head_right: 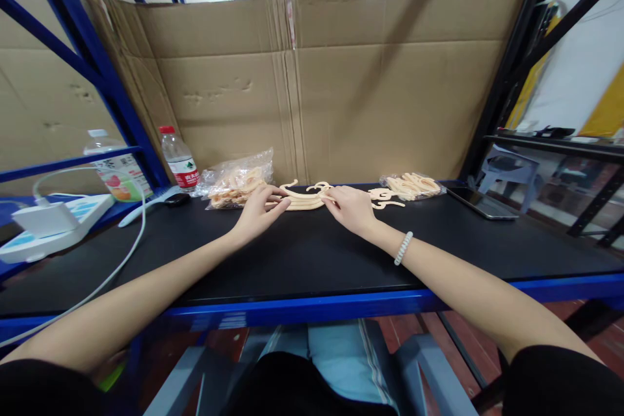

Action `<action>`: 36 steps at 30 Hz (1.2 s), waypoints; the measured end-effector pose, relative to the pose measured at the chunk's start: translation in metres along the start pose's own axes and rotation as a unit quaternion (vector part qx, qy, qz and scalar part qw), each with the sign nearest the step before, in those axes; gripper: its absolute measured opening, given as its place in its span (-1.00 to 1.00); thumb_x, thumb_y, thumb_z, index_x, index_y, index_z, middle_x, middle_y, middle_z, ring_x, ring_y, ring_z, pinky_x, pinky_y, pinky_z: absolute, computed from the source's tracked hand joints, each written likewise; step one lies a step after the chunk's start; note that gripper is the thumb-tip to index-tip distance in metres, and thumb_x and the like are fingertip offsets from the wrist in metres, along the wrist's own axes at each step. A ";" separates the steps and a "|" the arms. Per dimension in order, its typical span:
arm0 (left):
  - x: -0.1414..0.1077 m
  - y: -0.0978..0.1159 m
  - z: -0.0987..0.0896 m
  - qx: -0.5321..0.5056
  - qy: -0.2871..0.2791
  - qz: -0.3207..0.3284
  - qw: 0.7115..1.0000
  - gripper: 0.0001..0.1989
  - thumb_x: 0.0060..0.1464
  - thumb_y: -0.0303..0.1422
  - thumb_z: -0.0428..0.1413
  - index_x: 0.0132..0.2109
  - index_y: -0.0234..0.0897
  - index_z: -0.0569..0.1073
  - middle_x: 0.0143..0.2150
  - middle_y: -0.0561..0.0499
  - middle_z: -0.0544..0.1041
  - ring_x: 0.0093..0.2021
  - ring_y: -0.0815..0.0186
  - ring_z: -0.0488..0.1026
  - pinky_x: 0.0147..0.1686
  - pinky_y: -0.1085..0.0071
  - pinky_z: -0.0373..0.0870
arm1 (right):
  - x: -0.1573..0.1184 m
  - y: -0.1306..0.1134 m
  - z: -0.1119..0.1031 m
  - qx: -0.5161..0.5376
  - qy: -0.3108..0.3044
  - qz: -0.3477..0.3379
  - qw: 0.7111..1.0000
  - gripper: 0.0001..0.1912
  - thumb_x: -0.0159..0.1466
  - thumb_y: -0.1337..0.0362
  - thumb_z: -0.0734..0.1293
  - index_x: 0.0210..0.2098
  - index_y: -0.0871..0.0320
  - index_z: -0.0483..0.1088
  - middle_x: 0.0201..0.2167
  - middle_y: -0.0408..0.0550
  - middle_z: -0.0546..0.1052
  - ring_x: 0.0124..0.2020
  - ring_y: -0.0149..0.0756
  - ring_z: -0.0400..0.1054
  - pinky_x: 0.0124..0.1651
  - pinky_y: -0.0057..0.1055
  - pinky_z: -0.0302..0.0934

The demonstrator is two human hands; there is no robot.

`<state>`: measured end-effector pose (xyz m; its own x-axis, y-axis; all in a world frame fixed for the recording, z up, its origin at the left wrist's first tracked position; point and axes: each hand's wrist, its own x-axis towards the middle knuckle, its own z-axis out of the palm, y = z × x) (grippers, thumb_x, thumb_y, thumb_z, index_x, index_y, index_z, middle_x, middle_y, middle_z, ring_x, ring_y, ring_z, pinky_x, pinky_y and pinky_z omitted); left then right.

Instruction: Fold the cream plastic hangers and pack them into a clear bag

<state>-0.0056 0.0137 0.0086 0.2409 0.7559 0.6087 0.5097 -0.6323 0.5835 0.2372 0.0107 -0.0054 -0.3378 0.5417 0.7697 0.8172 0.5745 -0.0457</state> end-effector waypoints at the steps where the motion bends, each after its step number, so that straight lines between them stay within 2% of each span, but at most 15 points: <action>1: -0.001 0.000 0.002 -0.011 -0.008 -0.011 1.000 -0.73 0.11 -0.17 0.07 -0.17 -0.29 0.42 -0.10 -0.09 0.37 -0.19 0.28 0.47 -0.16 0.32 0.46 | 0.000 -0.002 0.000 -0.001 -0.007 -0.021 1.000 -0.72 0.38 0.19 0.15 -0.23 0.14 0.45 -0.29 0.02 0.54 -0.24 -0.20 0.40 -0.21 -0.37 0.15; 5: -0.003 0.000 0.007 -0.011 -0.024 -0.028 0.999 -0.72 0.06 -0.17 0.10 -0.19 -0.30 0.41 -0.15 -0.10 0.42 -0.22 0.24 0.47 -0.22 0.28 0.46 | -0.002 -0.005 -0.002 -0.022 -0.016 -0.108 0.994 -0.72 0.35 0.32 0.12 -0.22 0.14 0.46 -0.31 0.02 0.52 -0.25 -0.19 0.35 -0.19 -0.33 0.15; 10: -0.006 0.006 0.005 -0.015 -0.058 -0.027 0.998 -0.75 -0.01 -0.24 0.14 -0.18 -0.26 0.43 -0.25 0.01 0.44 -0.43 0.36 0.38 -0.33 0.35 0.42 | -0.001 -0.005 -0.004 -0.021 -0.010 -0.106 0.994 -0.70 0.29 0.39 0.11 -0.24 0.16 0.47 -0.41 0.02 0.47 -0.32 -0.19 0.29 -0.25 -0.31 0.13; 14: -0.006 0.010 0.005 -0.057 -0.097 -0.055 0.992 -0.71 -0.01 -0.25 0.16 -0.11 -0.24 0.45 -0.43 0.10 0.40 -0.54 0.42 0.33 -0.44 0.42 0.38 | 0.000 -0.011 -0.007 0.004 -0.016 -0.119 0.993 -0.74 0.31 0.28 0.14 -0.22 0.20 0.44 -0.35 0.05 0.47 -0.30 -0.17 0.24 -0.22 -0.28 0.09; 17: -0.006 0.008 0.007 -0.110 -0.103 -0.100 0.984 -0.69 0.05 -0.20 0.12 -0.08 -0.25 0.43 -0.40 0.07 0.42 -0.52 0.39 0.40 -0.46 0.42 0.42 | 0.001 -0.015 -0.008 -0.015 -0.021 -0.130 0.991 -0.64 0.40 0.21 0.07 -0.21 0.20 0.45 -0.36 0.06 0.47 -0.30 -0.16 0.23 -0.25 -0.27 0.05; 22: -0.005 0.005 0.009 -0.221 -0.086 -0.200 0.951 -0.69 0.10 -0.15 0.12 -0.14 -0.30 0.39 -0.20 -0.08 0.48 -0.39 0.33 0.52 -0.32 0.34 0.52 | 0.002 -0.012 -0.006 -0.051 0.000 -0.168 0.985 -0.63 0.42 0.23 0.06 -0.23 0.19 0.46 -0.42 0.02 0.45 -0.32 -0.19 0.22 -0.26 -0.29 0.02; 27: -0.005 0.011 0.008 -0.335 -0.077 -0.268 0.900 -0.63 0.10 -0.27 0.18 0.00 -0.32 0.30 -0.21 -0.14 0.53 -0.32 0.25 0.57 -0.15 0.22 0.51 | 0.002 -0.011 -0.005 -0.048 0.060 -0.230 0.970 -0.73 0.38 0.28 0.15 -0.25 0.22 0.46 -0.47 -0.02 0.43 -0.35 -0.22 0.20 -0.30 -0.31 0.00; 31: -0.005 0.014 0.008 -0.388 -0.042 -0.270 0.880 -0.60 0.08 -0.46 0.18 0.06 -0.30 0.27 -0.30 -0.06 0.56 -0.33 0.34 0.55 -0.12 0.26 0.49 | 0.002 -0.013 -0.006 -0.050 0.059 -0.254 0.964 -0.75 0.37 0.29 0.17 -0.25 0.21 0.47 -0.48 -0.03 0.43 -0.35 -0.22 0.19 -0.28 -0.30 0.03; 36: -0.003 0.013 0.007 -0.410 0.043 -0.225 0.883 -0.34 0.07 -0.56 0.13 0.25 -0.19 0.06 -0.38 0.03 0.57 -0.35 0.39 0.53 -0.18 0.36 0.46 | 0.002 -0.012 -0.002 -0.028 0.030 -0.236 0.971 -0.76 0.37 0.29 0.17 -0.20 0.21 0.47 -0.44 -0.01 0.45 -0.29 -0.19 0.21 -0.20 -0.28 0.07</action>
<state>0.0057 0.0041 0.0105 0.0854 0.9685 0.2340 -0.2400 -0.2079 0.9482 0.2279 0.0041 -0.0021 -0.6538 0.1891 0.7327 0.6030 0.7152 0.3534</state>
